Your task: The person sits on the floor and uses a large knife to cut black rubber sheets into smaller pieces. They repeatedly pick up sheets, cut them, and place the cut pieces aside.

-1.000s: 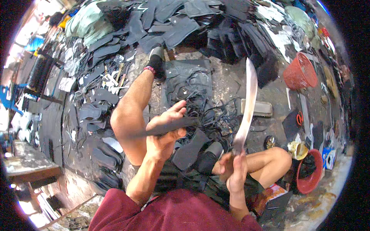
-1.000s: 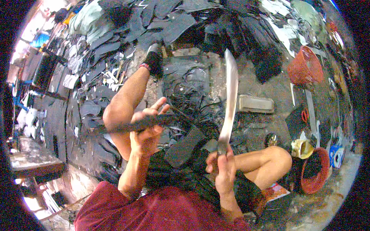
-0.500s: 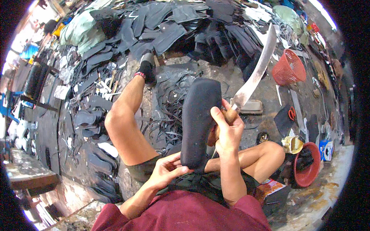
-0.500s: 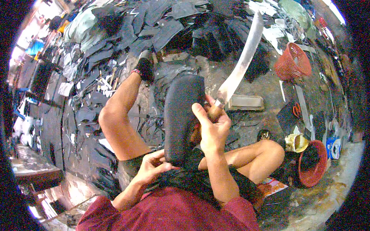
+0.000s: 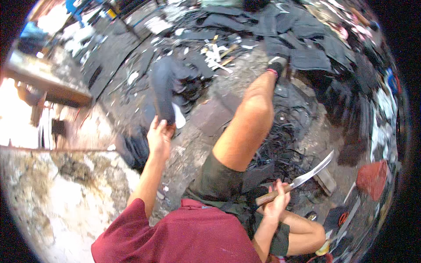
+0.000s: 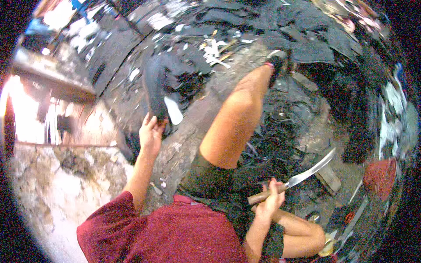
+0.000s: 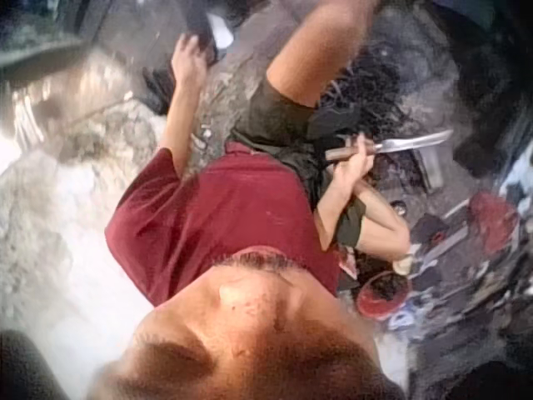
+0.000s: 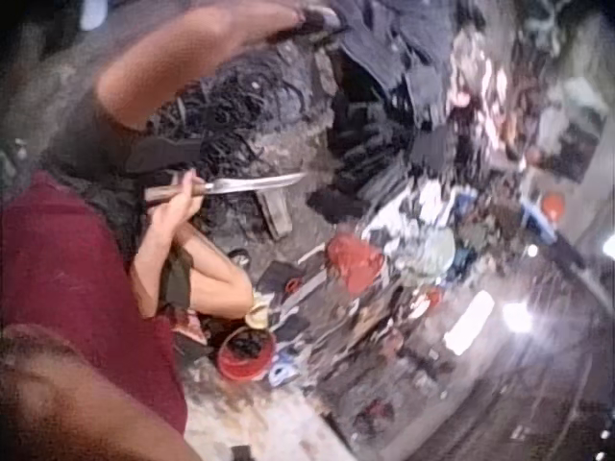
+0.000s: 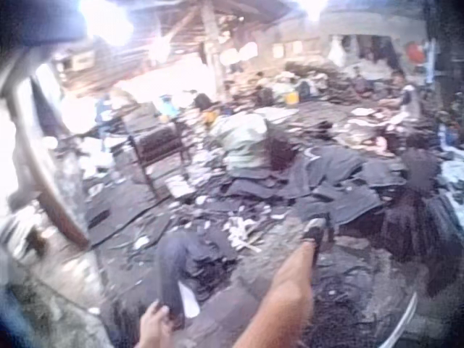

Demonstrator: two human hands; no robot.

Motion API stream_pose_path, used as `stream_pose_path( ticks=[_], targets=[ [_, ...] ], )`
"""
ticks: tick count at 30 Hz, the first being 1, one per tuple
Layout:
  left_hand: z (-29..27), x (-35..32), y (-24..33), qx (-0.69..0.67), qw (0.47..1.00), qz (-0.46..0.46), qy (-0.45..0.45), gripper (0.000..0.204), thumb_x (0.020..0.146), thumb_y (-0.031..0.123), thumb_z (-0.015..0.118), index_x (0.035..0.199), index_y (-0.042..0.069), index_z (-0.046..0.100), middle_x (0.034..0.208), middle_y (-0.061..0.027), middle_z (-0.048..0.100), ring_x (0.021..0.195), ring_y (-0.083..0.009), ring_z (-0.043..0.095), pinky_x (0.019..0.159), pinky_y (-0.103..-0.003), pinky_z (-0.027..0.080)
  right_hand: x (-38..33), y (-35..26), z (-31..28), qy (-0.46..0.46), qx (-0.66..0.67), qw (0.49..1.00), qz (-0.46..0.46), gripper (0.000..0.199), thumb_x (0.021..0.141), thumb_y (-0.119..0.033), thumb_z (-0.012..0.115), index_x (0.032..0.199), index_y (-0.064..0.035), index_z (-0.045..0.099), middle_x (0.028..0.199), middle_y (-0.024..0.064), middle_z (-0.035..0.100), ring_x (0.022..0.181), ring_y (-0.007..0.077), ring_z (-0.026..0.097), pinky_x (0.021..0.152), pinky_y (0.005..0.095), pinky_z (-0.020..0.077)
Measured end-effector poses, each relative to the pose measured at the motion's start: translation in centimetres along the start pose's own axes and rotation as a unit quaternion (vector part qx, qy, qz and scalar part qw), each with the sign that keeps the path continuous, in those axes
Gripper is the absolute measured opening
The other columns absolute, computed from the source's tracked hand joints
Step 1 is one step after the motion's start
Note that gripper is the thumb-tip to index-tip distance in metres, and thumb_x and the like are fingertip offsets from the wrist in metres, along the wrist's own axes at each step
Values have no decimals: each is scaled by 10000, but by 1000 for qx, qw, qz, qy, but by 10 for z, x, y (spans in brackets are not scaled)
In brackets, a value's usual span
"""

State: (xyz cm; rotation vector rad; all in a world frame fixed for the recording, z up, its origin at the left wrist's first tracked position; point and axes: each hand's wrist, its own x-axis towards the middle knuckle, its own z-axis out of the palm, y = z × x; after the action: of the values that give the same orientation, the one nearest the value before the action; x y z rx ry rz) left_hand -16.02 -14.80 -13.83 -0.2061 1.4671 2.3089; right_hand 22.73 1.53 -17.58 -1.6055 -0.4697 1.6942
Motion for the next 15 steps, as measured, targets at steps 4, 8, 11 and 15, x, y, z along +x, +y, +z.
stream_pose_path(
  ticks=[4,8,11,15],
  targets=[
    [-214,42,-12,-13,975,13,220,549,951,-11,495,1466,77,327,1159,-149,612,918,-295,656,851,-433,552,23,64,-21,-35,-223,970,-87,415,819,-73,769,1103,-100,467,984,6,455,919,160,466,853,329,417],
    [-381,26,-7,-78,903,-29,422,475,968,44,449,1406,225,412,1157,-133,587,905,-343,639,824,-438,547,-4,52,33,-56,-171,984,-2,396,810,-22,757,1072,-110,474,941,-4,472,892,146,507,813,324,415],
    [-395,31,-17,-113,865,26,488,385,986,130,470,1357,228,445,1197,-108,566,932,-327,606,804,-450,547,10,59,25,-74,-177,981,11,432,800,-63,781,1087,-109,460,978,11,460,923,166,478,845,336,399],
    [-353,52,-20,-126,774,74,616,403,968,182,539,1363,133,473,1223,-127,558,997,-307,594,888,-469,516,12,63,22,-57,-171,983,28,431,810,-61,772,1097,-117,456,999,10,462,943,172,467,863,339,395]
  ],
)
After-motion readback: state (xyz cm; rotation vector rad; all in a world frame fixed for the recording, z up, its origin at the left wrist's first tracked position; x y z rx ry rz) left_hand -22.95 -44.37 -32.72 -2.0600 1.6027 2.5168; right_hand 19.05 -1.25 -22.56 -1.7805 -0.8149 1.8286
